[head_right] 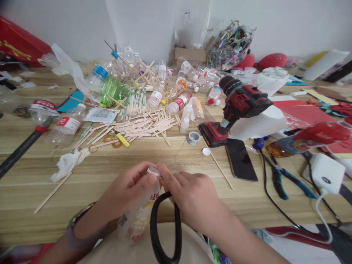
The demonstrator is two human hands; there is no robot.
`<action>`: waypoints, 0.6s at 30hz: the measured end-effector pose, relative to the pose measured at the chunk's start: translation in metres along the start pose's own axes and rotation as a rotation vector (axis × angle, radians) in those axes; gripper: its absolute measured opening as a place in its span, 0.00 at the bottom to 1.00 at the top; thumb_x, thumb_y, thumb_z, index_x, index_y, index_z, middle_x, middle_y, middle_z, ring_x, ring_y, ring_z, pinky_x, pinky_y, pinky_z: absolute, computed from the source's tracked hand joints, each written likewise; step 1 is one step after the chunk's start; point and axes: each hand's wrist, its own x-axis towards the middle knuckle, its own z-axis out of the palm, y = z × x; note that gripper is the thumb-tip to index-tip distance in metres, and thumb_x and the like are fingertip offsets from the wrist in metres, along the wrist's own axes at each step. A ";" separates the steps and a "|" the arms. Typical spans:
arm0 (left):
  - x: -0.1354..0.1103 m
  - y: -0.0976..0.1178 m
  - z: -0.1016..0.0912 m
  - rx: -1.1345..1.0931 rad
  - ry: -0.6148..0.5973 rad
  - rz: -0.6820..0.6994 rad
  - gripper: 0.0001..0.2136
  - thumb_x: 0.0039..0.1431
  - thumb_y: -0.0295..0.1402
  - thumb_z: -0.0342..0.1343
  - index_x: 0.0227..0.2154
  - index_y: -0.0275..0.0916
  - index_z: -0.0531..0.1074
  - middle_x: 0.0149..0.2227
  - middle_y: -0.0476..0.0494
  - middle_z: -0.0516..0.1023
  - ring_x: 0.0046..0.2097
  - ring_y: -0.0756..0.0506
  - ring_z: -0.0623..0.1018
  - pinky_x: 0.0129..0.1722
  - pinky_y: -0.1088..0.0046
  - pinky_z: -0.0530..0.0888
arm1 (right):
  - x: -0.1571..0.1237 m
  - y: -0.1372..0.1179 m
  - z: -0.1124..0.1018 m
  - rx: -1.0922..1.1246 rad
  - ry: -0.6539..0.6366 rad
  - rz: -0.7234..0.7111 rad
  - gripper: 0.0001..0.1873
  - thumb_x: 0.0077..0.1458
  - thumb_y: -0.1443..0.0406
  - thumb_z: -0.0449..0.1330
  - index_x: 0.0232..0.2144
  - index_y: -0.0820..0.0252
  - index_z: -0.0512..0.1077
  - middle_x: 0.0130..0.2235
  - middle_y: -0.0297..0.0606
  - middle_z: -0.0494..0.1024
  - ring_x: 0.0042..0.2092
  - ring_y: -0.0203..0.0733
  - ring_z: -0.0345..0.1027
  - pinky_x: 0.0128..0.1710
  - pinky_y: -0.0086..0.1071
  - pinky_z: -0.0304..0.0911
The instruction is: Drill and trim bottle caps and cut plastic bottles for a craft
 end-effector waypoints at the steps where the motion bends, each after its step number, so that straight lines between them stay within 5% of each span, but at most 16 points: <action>1: 0.000 -0.001 0.000 -0.009 0.014 -0.007 0.18 0.61 0.48 0.53 0.43 0.39 0.72 0.35 0.45 0.79 0.36 0.45 0.76 0.35 0.70 0.70 | 0.000 0.000 0.000 -0.005 0.007 0.004 0.30 0.54 0.76 0.48 0.60 0.68 0.63 0.30 0.38 0.81 0.27 0.38 0.74 0.24 0.27 0.65; 9: 0.000 -0.003 -0.002 -0.147 -0.032 0.013 0.19 0.63 0.49 0.49 0.44 0.39 0.72 0.38 0.45 0.78 0.38 0.46 0.75 0.37 0.71 0.70 | -0.010 -0.007 0.035 0.117 0.128 0.145 0.39 0.58 0.74 0.47 0.69 0.60 0.41 0.30 0.32 0.79 0.25 0.36 0.72 0.25 0.26 0.65; 18: -0.001 0.000 0.002 -0.147 -0.041 0.056 0.19 0.65 0.47 0.48 0.45 0.38 0.73 0.43 0.43 0.79 0.44 0.43 0.76 0.43 0.69 0.70 | -0.007 -0.005 0.027 0.108 0.107 0.094 0.29 0.59 0.74 0.47 0.62 0.63 0.56 0.32 0.33 0.81 0.32 0.37 0.76 0.29 0.26 0.67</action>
